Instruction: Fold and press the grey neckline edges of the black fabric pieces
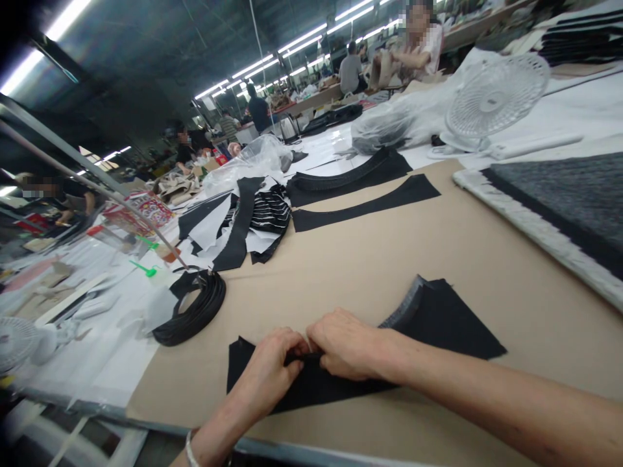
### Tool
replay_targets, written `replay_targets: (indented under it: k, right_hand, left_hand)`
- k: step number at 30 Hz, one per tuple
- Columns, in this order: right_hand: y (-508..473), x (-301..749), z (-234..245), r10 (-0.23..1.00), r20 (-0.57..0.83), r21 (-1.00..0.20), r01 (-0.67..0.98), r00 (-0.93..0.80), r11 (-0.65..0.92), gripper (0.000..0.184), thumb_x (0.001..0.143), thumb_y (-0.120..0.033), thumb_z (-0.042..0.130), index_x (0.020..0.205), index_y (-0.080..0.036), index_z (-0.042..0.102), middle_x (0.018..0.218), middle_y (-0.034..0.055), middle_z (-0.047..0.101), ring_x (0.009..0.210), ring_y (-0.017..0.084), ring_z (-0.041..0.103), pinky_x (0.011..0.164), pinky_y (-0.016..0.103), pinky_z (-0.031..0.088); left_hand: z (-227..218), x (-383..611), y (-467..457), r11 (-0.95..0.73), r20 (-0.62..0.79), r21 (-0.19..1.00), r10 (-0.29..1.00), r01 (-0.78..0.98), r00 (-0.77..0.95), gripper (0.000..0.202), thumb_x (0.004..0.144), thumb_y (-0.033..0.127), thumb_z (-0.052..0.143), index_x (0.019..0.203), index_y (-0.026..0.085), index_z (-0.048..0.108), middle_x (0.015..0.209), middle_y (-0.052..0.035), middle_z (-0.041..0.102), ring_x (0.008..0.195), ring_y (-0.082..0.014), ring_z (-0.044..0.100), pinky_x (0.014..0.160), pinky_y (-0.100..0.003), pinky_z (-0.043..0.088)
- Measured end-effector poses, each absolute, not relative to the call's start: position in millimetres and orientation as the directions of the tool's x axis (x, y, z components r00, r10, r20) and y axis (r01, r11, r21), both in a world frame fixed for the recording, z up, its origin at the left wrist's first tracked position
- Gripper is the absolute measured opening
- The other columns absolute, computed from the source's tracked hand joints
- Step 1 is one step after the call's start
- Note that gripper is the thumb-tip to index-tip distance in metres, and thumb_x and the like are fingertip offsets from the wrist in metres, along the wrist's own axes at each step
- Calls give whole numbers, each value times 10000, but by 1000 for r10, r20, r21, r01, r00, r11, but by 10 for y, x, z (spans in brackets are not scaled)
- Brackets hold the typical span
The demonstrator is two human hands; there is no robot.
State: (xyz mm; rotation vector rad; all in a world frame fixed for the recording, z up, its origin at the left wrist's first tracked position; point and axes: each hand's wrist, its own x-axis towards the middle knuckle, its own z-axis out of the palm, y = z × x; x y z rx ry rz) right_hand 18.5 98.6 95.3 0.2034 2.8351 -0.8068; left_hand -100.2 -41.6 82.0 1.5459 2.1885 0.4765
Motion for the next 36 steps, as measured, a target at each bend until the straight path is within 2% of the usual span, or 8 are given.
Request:
replay_targets:
  k: [3, 8, 16, 20, 23, 26, 29, 36]
  right_hand:
    - [981, 221, 895, 102, -205, -518, 196, -973, 833, 158, 710, -93, 578, 799, -177, 678, 774, 50, 689, 742, 209, 638, 589, 266, 359]
    - [970, 284, 784, 125, -121, -558, 171, -985, 812, 152, 724, -80, 577, 812, -181, 650, 826, 40, 675, 799, 201, 618, 677, 268, 396]
    - [948, 430, 611, 102, 73, -585, 40, -992, 810, 117, 828, -87, 579, 873, -194, 596, 874, 17, 596, 846, 176, 557, 763, 274, 416]
    - [926, 485, 597, 16, 164, -476, -65, -986, 877, 144, 910, -86, 485, 844, -175, 577, 849, 33, 560, 802, 173, 510, 718, 280, 405]
    - [914, 523, 549, -101, 225, -314, -170, -969, 934, 168, 925, -73, 449, 866, -155, 585, 845, 50, 551, 777, 189, 477, 712, 310, 391]
    - [912, 568, 493, -169, 257, -214, -227, -952, 950, 156, 912, -61, 460, 962, -132, 589, 884, 65, 551, 793, 203, 464, 735, 329, 382]
    - [919, 598, 478, -200, 261, -174, -250, -944, 953, 183, 920, -70, 441, 1020, -122, 585, 894, 75, 549, 789, 210, 458, 738, 339, 382]
    - [923, 595, 538, -248, 242, -108, -280, -938, 954, 201, 919, -57, 413, 1004, -119, 584, 896, 81, 555, 772, 211, 461, 756, 358, 394]
  left_hand:
    - [834, -991, -409, 327, -137, 501, 944, 802, -299, 294, 654, 5, 507, 795, 221, 649, 825, -1, 629, 839, -175, 579, 754, -285, 454]
    - [832, -959, -408, 321, -109, 480, 945, 817, -307, 335, 666, -26, 479, 788, 223, 668, 831, -6, 629, 848, -182, 586, 767, -303, 455]
    - [755, -936, -490, 235, -14, 473, 966, 849, -259, 390, 810, -8, 454, 890, 269, 717, 859, -3, 661, 845, -169, 614, 773, -286, 496]
    - [680, -911, -561, 169, 60, 363, 977, 916, -204, 332, 864, 42, 436, 859, 240, 702, 823, -17, 654, 794, -173, 609, 712, -283, 517]
    - [576, -861, -661, 85, 166, 236, 978, 968, -126, 325, 883, 71, 408, 1013, 193, 680, 863, -48, 663, 804, -192, 610, 722, -313, 542]
    - [453, -806, -794, -3, 337, 107, 941, 994, -33, 430, 861, 48, 365, 1217, 116, 596, 1058, -101, 677, 983, -217, 612, 867, -336, 538]
    - [352, -763, -905, -16, 426, 13, 905, 1000, 9, 506, 828, 22, 350, 1277, 119, 563, 1221, -104, 637, 1161, -225, 555, 955, -339, 505]
    - [258, -721, -946, 57, 374, 13, 925, 998, -58, 594, 819, 52, 394, 1395, 179, 461, 1296, -70, 606, 1223, -228, 526, 1036, -396, 453]
